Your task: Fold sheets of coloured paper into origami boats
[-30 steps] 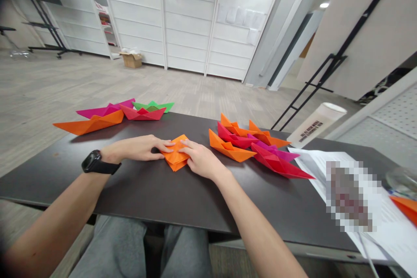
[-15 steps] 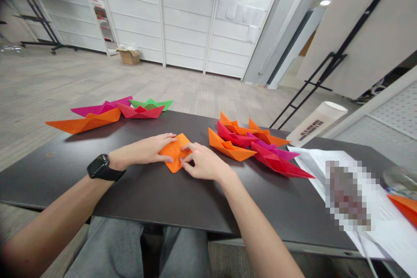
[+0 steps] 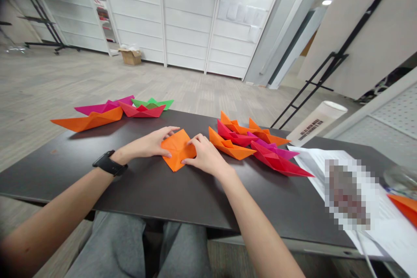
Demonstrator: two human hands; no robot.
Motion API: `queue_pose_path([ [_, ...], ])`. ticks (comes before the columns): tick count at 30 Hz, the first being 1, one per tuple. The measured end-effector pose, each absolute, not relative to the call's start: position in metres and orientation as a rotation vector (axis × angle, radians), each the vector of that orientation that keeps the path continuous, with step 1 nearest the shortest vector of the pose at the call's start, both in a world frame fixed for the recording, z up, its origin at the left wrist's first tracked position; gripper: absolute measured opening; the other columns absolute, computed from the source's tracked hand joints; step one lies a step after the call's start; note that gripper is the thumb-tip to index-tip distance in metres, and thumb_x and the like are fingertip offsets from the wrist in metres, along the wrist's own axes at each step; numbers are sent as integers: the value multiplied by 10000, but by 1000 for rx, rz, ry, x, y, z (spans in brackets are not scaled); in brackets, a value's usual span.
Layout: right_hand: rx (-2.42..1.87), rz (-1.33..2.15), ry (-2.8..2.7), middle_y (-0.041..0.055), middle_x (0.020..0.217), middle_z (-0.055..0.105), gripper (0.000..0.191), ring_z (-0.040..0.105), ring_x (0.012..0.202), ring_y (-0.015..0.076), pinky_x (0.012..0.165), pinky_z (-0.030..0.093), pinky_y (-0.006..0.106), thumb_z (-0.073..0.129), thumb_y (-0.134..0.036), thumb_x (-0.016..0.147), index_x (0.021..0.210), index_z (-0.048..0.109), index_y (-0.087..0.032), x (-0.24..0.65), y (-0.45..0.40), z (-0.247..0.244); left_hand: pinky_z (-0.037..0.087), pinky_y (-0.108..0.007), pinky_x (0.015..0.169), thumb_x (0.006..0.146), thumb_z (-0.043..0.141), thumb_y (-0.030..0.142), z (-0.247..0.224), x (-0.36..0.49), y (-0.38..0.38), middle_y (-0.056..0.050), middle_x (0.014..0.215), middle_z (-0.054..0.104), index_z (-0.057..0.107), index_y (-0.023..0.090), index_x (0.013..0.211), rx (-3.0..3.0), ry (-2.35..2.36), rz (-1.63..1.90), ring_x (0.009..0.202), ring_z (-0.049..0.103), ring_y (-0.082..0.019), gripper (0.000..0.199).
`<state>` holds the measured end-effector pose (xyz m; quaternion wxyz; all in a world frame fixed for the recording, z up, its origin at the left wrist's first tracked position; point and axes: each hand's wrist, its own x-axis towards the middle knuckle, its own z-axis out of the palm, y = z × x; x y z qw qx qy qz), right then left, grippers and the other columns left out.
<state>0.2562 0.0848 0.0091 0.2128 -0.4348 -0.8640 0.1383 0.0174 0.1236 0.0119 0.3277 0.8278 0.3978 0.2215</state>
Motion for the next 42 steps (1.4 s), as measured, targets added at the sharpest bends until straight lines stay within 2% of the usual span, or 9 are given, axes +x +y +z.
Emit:
queue_pose_path([
  [4,-1326,389,-2328,137,1187,590,806,600,1070,290,950,500,472,875,-400,657,1341,522,-163,257,87,6,500,-423,931,624,792,208,7,17,128,-130,1195,619,285,149,1498,2009,978,595,1045,643,-275,1012],
  [8,-1320,457,-2258,128,1203,590,862,579,1141,298,974,488,466,888,-328,623,1371,488,-177,256,88,6,532,-414,867,654,750,205,4,16,132,-103,1100,672,475,167,1346,1873,983,641,995,677,-272,746],
  [13,-1256,677,-2085,122,1263,607,657,589,1166,273,1001,487,461,788,-180,689,1294,533,-177,255,93,2,545,-387,845,653,743,204,11,16,133,-109,1105,715,599,163,1132,1762,955,698,1033,688,-280,501],
  [18,-1204,1241,-1721,55,931,733,254,698,753,175,604,598,298,600,-117,764,1010,642,-165,253,101,-1,545,-360,804,624,780,206,14,16,132,-85,992,761,652,156,1012,1680,967,706,972,710,-279,412],
  [21,-1208,1306,-1528,26,763,730,196,679,638,148,504,575,235,674,-122,709,900,653,-159,253,102,3,547,-350,730,656,789,273,14,15,131,-85,900,776,671,145,968,1598,1016,694,853,729,-266,357],
  [27,-1262,1279,-1373,40,772,740,201,696,664,150,483,591,215,756,-180,700,872,655,-151,250,98,13,549,-373,765,592,854,320,15,15,132,-98,853,781,703,125,880,1501,1032,798,835,735,-276,379],
  [33,-1162,1356,-1416,42,855,740,276,721,742,164,516,604,220,760,-241,737,953,600,-178,249,95,14,544,-374,818,656,833,350,19,17,131,-99,936,776,672,129,908,1451,1007,922,877,727,-248,372],
  [37,-1155,1315,-1385,24,832,716,340,712,744,176,504,599,240,730,-242,750,1027,537,-202,250,97,13,556,-352,741,705,805,302,25,18,127,-88,912,763,630,140,978,1370,943,886,830,724,-225,363],
  [42,-1059,1250,-1427,35,998,677,741,684,722,173,535,609,288,684,-248,757,1392,307,-290,249,95,19,549,-326,725,691,800,202,28,17,127,-45,915,733,462,202,1311,1363,857,949,791,716,-194,707],
])
